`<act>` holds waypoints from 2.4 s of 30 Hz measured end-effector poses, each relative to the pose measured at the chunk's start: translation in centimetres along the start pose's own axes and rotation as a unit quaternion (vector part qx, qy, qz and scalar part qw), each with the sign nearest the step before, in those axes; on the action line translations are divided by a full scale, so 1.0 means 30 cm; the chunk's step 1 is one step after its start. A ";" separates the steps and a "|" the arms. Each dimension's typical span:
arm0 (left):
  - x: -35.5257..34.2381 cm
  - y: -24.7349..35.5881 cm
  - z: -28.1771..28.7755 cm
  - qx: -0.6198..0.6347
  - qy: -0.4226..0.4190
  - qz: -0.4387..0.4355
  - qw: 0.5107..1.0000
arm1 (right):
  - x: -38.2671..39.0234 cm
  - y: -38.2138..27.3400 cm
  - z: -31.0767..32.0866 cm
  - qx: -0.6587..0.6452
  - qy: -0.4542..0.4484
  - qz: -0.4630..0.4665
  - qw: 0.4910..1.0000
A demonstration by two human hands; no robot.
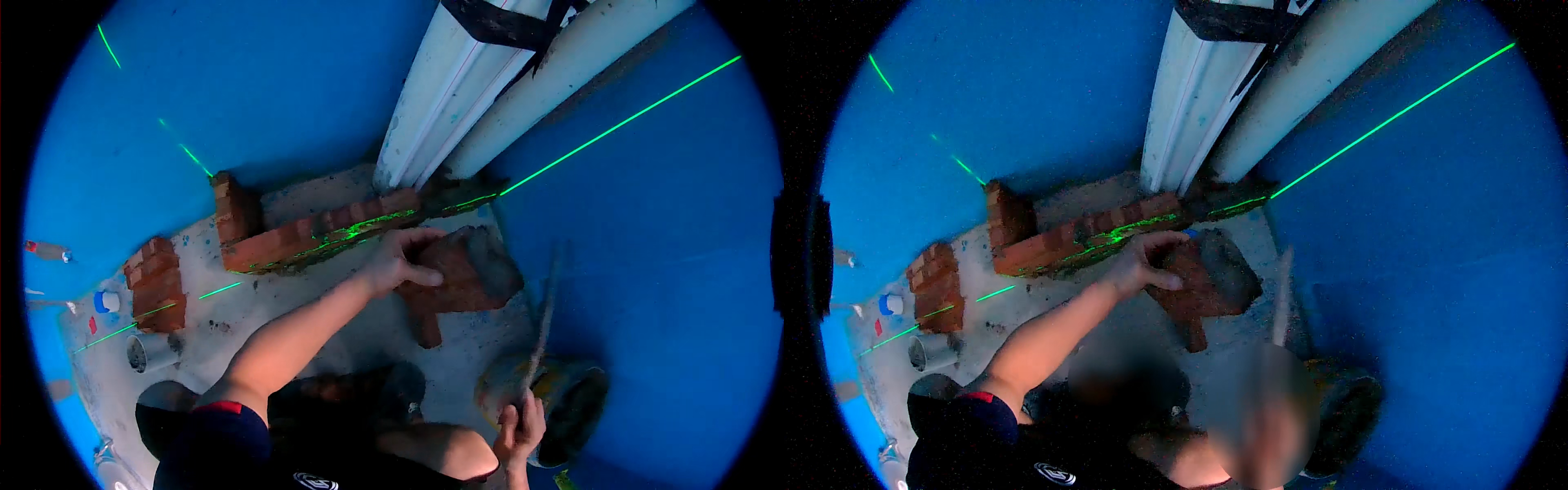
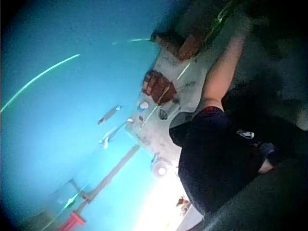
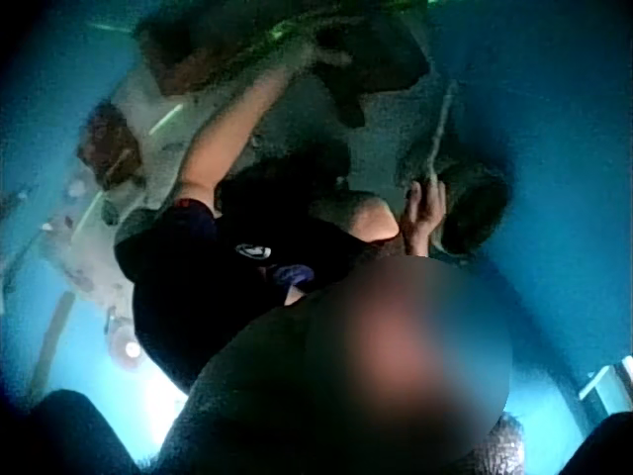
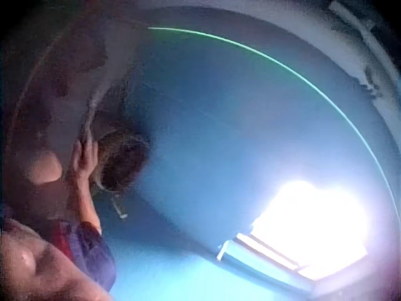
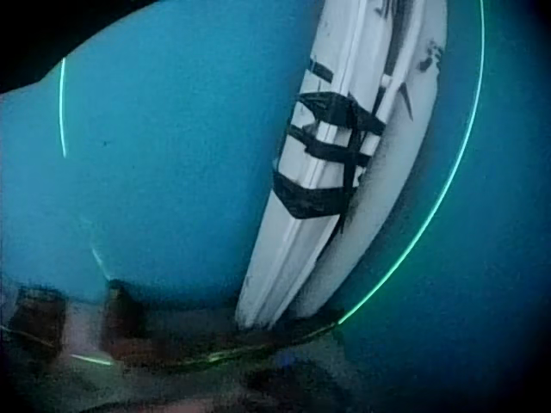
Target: The person builds a small brick wall in a corner by applying mortar to bricks with a trowel and setting them in place, using a laser level for alignment.
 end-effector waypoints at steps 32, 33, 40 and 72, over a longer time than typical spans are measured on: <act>-0.008 -0.272 0.170 0.390 0.026 0.136 0.910 | 0.903 0.228 0.113 0.140 -0.077 -0.559 0.813; -0.023 -0.296 0.168 0.393 0.024 0.141 0.908 | 0.945 0.219 0.121 0.109 -0.101 -0.571 0.807; -0.050 -0.207 0.072 0.334 -0.198 0.087 0.918 | 1.004 0.205 0.068 -0.036 -0.178 -0.448 0.875; -0.095 0.122 -0.309 -0.286 -0.328 0.554 0.709 | -0.029 0.385 -0.757 -0.852 -0.258 -0.234 0.392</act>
Point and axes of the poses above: each hand's wrist, its own x-axis away from the middle knuckle, its own z-axis out of the back of the hand, y = z × x, the point moved 5 cm from there along -x, towards the middle knuckle, and after that the axes turned 8 degrees about x, right-handed, at the moved point
